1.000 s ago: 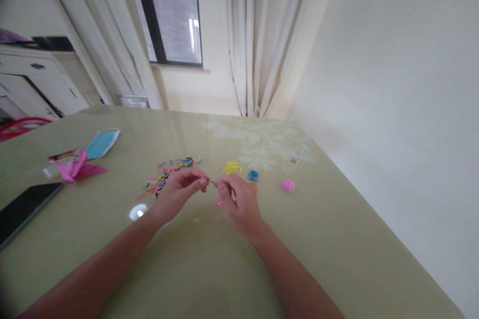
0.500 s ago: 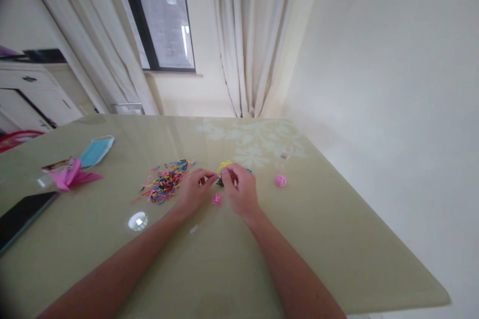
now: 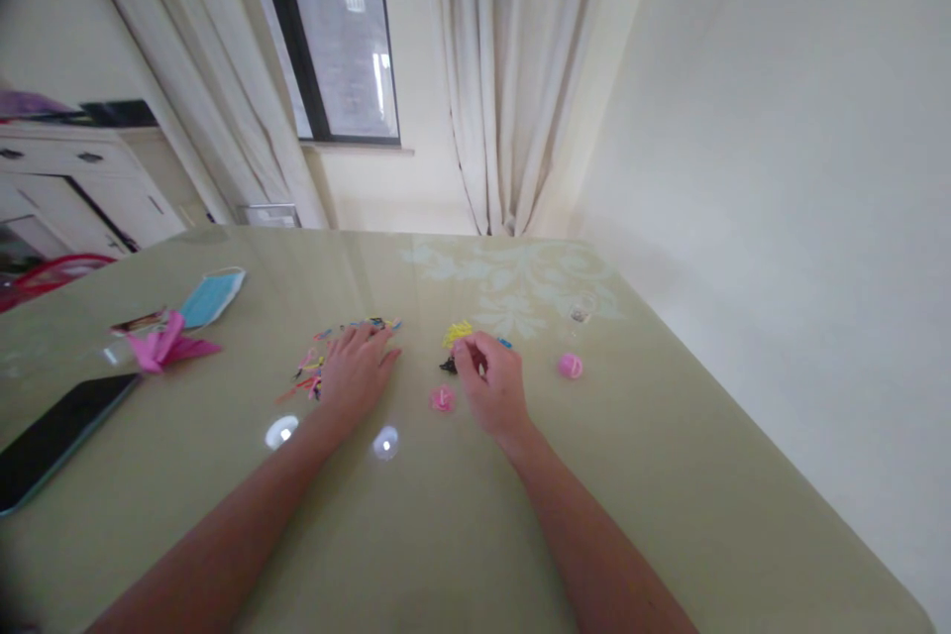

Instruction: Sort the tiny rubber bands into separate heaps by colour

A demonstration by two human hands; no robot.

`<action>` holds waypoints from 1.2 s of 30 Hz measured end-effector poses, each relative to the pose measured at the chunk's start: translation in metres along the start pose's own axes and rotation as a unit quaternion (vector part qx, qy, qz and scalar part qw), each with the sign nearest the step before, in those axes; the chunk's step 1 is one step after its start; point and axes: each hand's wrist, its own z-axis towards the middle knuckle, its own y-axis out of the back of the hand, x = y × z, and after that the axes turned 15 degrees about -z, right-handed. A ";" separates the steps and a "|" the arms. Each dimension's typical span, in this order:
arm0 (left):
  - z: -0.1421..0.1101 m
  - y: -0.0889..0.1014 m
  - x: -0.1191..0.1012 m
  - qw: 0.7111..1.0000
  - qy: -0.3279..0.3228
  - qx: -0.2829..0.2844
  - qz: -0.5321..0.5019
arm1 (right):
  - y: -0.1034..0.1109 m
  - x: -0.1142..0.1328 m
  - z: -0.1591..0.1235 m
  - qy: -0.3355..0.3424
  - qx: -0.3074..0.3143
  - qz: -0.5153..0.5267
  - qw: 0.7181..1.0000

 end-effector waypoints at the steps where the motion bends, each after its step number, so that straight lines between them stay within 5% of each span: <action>1: 0.001 0.003 0.007 1.000 0.014 0.007 0.027 | 0.000 0.000 0.000 0.001 0.002 0.001 1.000; 8: 0.007 0.010 0.031 0.999 0.041 0.014 0.021 | 0.000 0.000 -0.001 0.004 0.006 -0.001 1.000; 15: 0.016 0.017 0.035 0.964 0.132 -0.052 -0.223 | 0.001 -0.001 0.000 0.005 0.007 0.003 1.000; 21: 0.020 0.015 0.039 0.863 0.145 -0.100 -0.473 | 0.000 0.000 -0.002 0.008 0.013 0.003 1.000; 29: 0.020 0.011 0.040 0.771 0.181 -0.113 -0.600 | -0.001 0.001 -0.003 0.012 0.021 -0.006 1.000; 36: 0.018 0.019 0.027 0.608 0.181 -0.078 -0.769 | -0.002 0.002 -0.003 0.029 0.023 -0.013 0.999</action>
